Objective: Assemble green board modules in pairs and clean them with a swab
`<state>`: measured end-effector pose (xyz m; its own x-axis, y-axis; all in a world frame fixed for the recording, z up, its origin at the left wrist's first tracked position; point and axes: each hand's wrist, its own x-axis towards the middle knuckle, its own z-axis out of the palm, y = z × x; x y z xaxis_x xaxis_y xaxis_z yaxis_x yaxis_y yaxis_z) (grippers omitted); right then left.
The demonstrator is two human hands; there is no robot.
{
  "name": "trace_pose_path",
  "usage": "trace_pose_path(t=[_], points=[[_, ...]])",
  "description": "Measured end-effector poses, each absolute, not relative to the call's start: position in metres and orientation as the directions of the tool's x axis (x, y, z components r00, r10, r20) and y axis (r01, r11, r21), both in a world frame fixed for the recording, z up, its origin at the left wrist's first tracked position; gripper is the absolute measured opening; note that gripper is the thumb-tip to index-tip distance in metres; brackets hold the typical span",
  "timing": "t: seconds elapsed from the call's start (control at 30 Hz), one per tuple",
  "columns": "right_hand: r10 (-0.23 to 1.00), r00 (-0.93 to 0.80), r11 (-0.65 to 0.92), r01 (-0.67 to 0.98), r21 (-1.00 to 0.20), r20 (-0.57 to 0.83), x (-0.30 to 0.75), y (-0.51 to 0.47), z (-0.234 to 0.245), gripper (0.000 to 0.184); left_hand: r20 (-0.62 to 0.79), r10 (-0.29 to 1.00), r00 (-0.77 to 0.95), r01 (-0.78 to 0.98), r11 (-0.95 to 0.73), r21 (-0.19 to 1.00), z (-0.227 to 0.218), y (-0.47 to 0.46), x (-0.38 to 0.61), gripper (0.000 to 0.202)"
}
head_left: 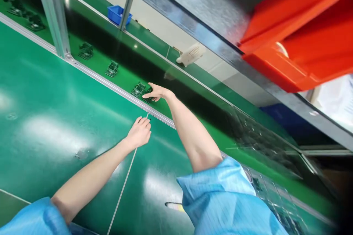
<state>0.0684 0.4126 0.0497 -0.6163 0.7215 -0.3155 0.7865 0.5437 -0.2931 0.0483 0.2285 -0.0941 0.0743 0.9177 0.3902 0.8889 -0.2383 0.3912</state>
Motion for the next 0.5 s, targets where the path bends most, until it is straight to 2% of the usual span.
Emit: trace_pose_path(t=[0.07, 0.17, 0.3, 0.43, 0.5], points=[[0.701, -0.619, 0.534, 0.785, -0.314, -0.355, 0.05, 0.408, 0.05, 0.096, 0.379, 0.923, 0.065, 0.88, -0.232, 0.414, -0.094, 0.233, 0.052, 0.034], [0.747, -0.597, 0.511, 0.797, -0.321, -0.292, 0.025, 0.395, 0.045, 0.084, 0.363, 0.93, 0.052, 0.863, -0.225, 0.453, -0.094, 0.234, 0.055, 0.035], [0.818, -0.567, 0.508, 0.794, -0.335, -0.103, 0.024, 0.372, 0.052, 0.064, 0.367, 0.93, 0.009, 0.83, -0.212, 0.516, -0.095, 0.235, 0.051, 0.034], [0.832, -0.539, 0.55, 0.77, -0.324, 0.134, 0.096, 0.31, 0.071, 0.065, 0.393, 0.911, -0.122, 0.764, -0.167, 0.623, -0.092, 0.237, 0.044, 0.033], [0.797, -0.557, 0.603, 0.726, -0.33, 0.231, 0.148, 0.259, 0.069, 0.062, 0.394, 0.899, -0.19, 0.711, -0.151, 0.686, -0.088, 0.237, 0.039, 0.033]])
